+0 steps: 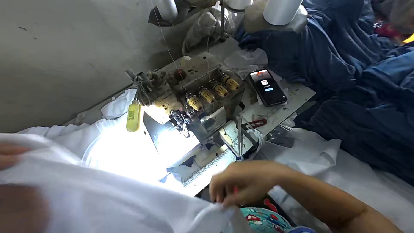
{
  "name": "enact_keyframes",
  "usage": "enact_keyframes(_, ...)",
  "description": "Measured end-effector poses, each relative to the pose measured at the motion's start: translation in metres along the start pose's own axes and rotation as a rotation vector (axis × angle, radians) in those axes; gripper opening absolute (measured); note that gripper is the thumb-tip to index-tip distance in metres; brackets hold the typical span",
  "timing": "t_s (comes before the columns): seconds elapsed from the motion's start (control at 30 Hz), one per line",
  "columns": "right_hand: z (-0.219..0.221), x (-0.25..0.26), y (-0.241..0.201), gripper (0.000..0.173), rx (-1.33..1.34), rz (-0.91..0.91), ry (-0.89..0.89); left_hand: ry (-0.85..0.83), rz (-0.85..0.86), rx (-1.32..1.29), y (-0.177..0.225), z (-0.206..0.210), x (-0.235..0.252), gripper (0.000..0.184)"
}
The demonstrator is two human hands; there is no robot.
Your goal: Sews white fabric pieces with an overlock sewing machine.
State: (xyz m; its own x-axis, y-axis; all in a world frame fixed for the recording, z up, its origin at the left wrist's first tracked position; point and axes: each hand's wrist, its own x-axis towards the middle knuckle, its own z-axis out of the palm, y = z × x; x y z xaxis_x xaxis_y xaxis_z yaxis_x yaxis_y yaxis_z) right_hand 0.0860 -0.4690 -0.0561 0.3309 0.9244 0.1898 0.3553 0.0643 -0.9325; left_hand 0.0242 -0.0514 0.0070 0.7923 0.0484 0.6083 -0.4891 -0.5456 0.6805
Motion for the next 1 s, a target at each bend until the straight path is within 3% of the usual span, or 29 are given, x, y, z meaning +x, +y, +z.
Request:
enact_keyframes(0.07,-0.038,-0.027,0.009,0.019,-0.325,0.275,0.236,-0.230,0.028,0.141,0.024,0.063,0.021,0.008)
enact_keyframes(0.13,-0.084,-0.046,0.018,0.026,-0.649,0.604,0.460,-0.363,0.026,0.263,0.024,0.093,0.009,0.017)
enact_keyframes(0.2,-0.133,-0.058,0.038,0.029,-0.868,0.748,0.707,-0.432,0.030,0.338,0.020,0.105,-0.007,0.024)
enact_keyframes(0.27,-0.176,-0.066,0.063,0.035,-0.923,0.792,0.849,-0.453,0.050,0.426,0.024,0.109,-0.014,0.034)
enact_keyframes(0.4,-0.216,-0.066,0.105,0.045,-0.911,0.815,0.829,-0.431,0.046,0.596,0.041,0.105,-0.015,0.041)
enact_keyframes(0.63,-0.223,-0.057,0.117,0.044,-0.981,0.798,0.756,-0.382,0.024,0.656,0.057,0.103,-0.017,0.034)
enact_keyframes(0.8,-0.228,-0.060,0.118,0.049,-1.045,0.817,0.674,-0.344,0.009,0.565,0.056,0.110,-0.016,0.031)
enact_keyframes(1.0,-0.223,-0.063,0.103,0.044,-1.028,0.804,0.742,-0.354,-0.042,0.303,0.045,0.118,-0.015,0.026)
